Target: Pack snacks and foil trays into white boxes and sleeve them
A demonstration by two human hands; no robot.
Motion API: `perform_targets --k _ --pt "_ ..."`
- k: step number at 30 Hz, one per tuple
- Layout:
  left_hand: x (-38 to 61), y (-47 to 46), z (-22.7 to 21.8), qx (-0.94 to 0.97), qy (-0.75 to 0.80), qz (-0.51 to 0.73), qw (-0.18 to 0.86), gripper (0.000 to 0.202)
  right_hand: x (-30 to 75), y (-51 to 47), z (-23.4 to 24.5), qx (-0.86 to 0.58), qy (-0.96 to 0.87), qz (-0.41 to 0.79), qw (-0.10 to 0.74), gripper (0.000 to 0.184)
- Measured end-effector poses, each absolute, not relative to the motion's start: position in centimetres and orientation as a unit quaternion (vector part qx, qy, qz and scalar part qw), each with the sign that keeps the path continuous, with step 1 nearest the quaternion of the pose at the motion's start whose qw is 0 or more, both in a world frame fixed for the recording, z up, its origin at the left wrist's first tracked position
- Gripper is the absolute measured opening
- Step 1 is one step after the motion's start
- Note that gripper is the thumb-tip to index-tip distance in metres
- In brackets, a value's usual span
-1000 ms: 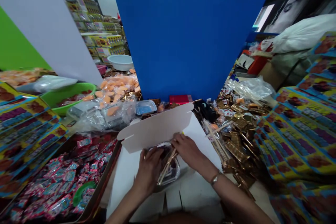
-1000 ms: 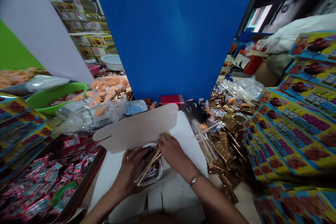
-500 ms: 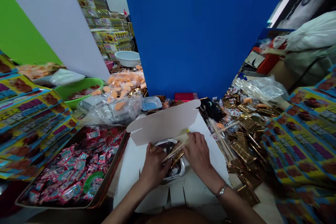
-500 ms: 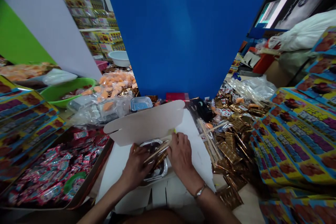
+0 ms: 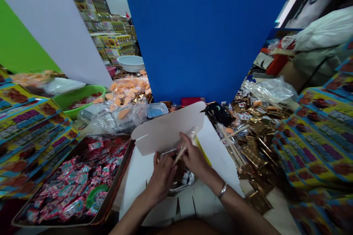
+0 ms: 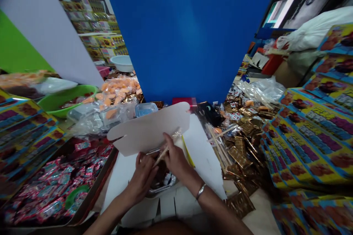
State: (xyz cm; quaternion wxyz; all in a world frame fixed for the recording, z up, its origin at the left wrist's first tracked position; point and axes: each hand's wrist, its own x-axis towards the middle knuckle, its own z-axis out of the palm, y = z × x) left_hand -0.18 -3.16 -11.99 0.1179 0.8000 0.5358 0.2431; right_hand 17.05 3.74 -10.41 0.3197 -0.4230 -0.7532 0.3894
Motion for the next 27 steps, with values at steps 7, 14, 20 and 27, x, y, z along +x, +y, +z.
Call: perform_targets --k 7,14,20,27 --pt "-0.5 -2.4 -12.6 0.810 0.519 0.242 0.126 0.015 16.8 5.6 -8.7 -0.305 -0.850 0.383 0.197 0.061" --pt "-1.8 -1.7 -14.0 0.832 0.501 0.232 0.048 0.045 20.8 5.4 -7.8 -0.338 -0.854 0.313 0.243 0.062" --pt "-0.6 -1.5 -12.4 0.818 0.537 0.193 -0.063 0.056 29.8 11.2 -11.6 -0.608 -0.733 0.129 0.275 0.023" --pt "1.4 -0.6 -13.1 0.843 0.515 0.153 -0.026 0.041 35.0 19.4 -11.2 -0.702 -0.669 0.083 0.231 0.032"
